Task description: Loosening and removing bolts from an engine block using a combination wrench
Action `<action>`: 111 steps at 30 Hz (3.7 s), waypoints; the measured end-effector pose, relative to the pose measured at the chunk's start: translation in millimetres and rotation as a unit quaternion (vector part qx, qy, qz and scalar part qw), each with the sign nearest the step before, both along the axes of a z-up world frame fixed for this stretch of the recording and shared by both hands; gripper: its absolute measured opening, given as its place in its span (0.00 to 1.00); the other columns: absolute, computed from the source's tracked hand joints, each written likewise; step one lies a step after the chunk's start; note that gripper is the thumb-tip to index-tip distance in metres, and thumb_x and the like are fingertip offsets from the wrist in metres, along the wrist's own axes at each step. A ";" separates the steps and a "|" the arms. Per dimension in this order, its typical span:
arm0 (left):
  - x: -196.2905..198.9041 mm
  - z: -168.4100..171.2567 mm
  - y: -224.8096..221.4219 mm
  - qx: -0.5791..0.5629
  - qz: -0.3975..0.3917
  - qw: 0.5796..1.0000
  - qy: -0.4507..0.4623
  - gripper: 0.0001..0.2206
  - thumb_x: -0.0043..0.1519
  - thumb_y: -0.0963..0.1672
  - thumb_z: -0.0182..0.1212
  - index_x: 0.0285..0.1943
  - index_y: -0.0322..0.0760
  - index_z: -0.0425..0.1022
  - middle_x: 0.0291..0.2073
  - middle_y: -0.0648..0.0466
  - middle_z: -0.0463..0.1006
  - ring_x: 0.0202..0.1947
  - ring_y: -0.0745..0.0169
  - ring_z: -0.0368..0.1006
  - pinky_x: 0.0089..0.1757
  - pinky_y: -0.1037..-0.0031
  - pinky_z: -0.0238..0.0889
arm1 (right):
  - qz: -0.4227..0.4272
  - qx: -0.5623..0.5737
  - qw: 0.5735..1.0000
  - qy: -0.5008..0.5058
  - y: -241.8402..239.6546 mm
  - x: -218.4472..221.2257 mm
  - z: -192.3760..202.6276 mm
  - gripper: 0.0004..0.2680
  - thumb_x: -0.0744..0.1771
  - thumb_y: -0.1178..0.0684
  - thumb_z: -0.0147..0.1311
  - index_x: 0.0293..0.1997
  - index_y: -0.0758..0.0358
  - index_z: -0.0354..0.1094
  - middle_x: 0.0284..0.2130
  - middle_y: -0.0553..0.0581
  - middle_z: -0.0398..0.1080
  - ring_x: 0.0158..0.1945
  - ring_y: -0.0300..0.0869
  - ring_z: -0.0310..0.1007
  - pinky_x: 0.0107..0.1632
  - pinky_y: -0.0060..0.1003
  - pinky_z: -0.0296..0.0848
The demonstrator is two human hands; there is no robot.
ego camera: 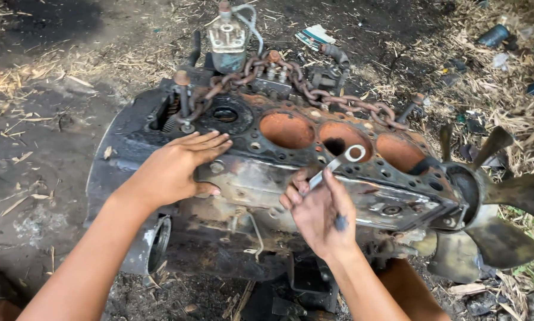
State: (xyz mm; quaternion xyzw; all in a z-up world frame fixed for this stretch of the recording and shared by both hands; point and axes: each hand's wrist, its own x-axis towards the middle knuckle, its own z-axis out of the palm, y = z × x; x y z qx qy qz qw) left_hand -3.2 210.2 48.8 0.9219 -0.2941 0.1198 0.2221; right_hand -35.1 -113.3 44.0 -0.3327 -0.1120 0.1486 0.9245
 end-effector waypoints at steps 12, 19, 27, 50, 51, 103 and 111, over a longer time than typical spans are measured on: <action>10.2 -16.0 19.6 -0.060 -0.039 0.995 -0.076 0.37 0.55 0.62 0.79 0.66 0.40 0.85 0.64 0.48 0.87 0.72 0.47 0.77 0.71 0.52 0.64 | -0.064 0.018 0.997 0.039 111.6 40.6 28.7 0.12 0.72 0.41 0.51 0.35 0.53 0.60 0.29 0.47 0.52 0.33 0.41 0.56 0.41 0.43 0.60; 9.8 -13.1 19.2 -0.076 -0.045 0.994 -0.067 0.24 0.63 0.53 0.76 0.65 0.39 0.87 0.64 0.46 0.87 0.70 0.44 0.78 0.69 0.53 0.66 | -0.132 -0.003 0.991 -0.016 124.2 40.6 -0.3 0.15 0.72 0.43 0.49 0.26 0.48 0.52 0.23 0.45 0.46 0.27 0.39 0.49 0.36 0.40 0.58; 9.2 -14.0 19.8 -0.067 -0.027 0.995 -0.065 0.23 0.63 0.52 0.77 0.65 0.41 0.87 0.64 0.48 0.87 0.70 0.47 0.78 0.69 0.55 0.66 | -0.160 -0.004 0.987 -0.032 125.6 40.4 -2.4 0.18 0.73 0.40 0.47 0.23 0.48 0.50 0.19 0.46 0.44 0.23 0.39 0.46 0.33 0.39 0.57; 6.2 -14.4 18.7 -0.050 -0.004 0.997 -0.057 0.21 0.63 0.51 0.76 0.64 0.43 0.88 0.66 0.54 0.87 0.71 0.54 0.78 0.69 0.59 0.66 | -0.359 -0.027 0.929 -0.081 45.8 35.7 12.7 0.25 0.71 0.27 0.48 0.39 0.63 0.77 0.37 0.66 0.81 0.46 0.58 0.85 0.64 0.58 0.82; 5.1 -13.2 18.3 -0.051 -0.001 0.997 -0.058 0.21 0.63 0.50 0.76 0.63 0.43 0.88 0.66 0.54 0.87 0.71 0.54 0.78 0.69 0.59 0.66 | -0.389 -0.031 0.919 -0.055 38.7 42.5 18.9 0.26 0.68 0.25 0.50 0.38 0.64 0.78 0.35 0.66 0.80 0.45 0.56 0.85 0.61 0.53 0.82; -7.3 5.7 7.7 -0.005 0.051 0.997 -0.055 0.25 0.59 0.50 0.76 0.66 0.41 0.88 0.65 0.51 0.87 0.65 0.50 0.82 0.58 0.60 0.74 | -0.009 0.053 0.980 -0.189 123.4 72.8 70.7 0.21 0.72 0.36 0.53 0.35 0.68 0.81 0.29 0.62 0.82 0.30 0.50 0.84 0.38 0.44 0.85; -5.7 1.5 9.3 -0.027 0.035 0.997 -0.061 0.24 0.61 0.49 0.74 0.67 0.43 0.87 0.68 0.56 0.85 0.69 0.55 0.79 0.61 0.63 0.72 | -0.350 0.052 0.934 -0.058 15.7 102.8 51.6 0.19 0.68 0.42 0.50 0.28 0.69 0.79 0.24 0.65 0.80 0.27 0.51 0.80 0.38 0.41 0.81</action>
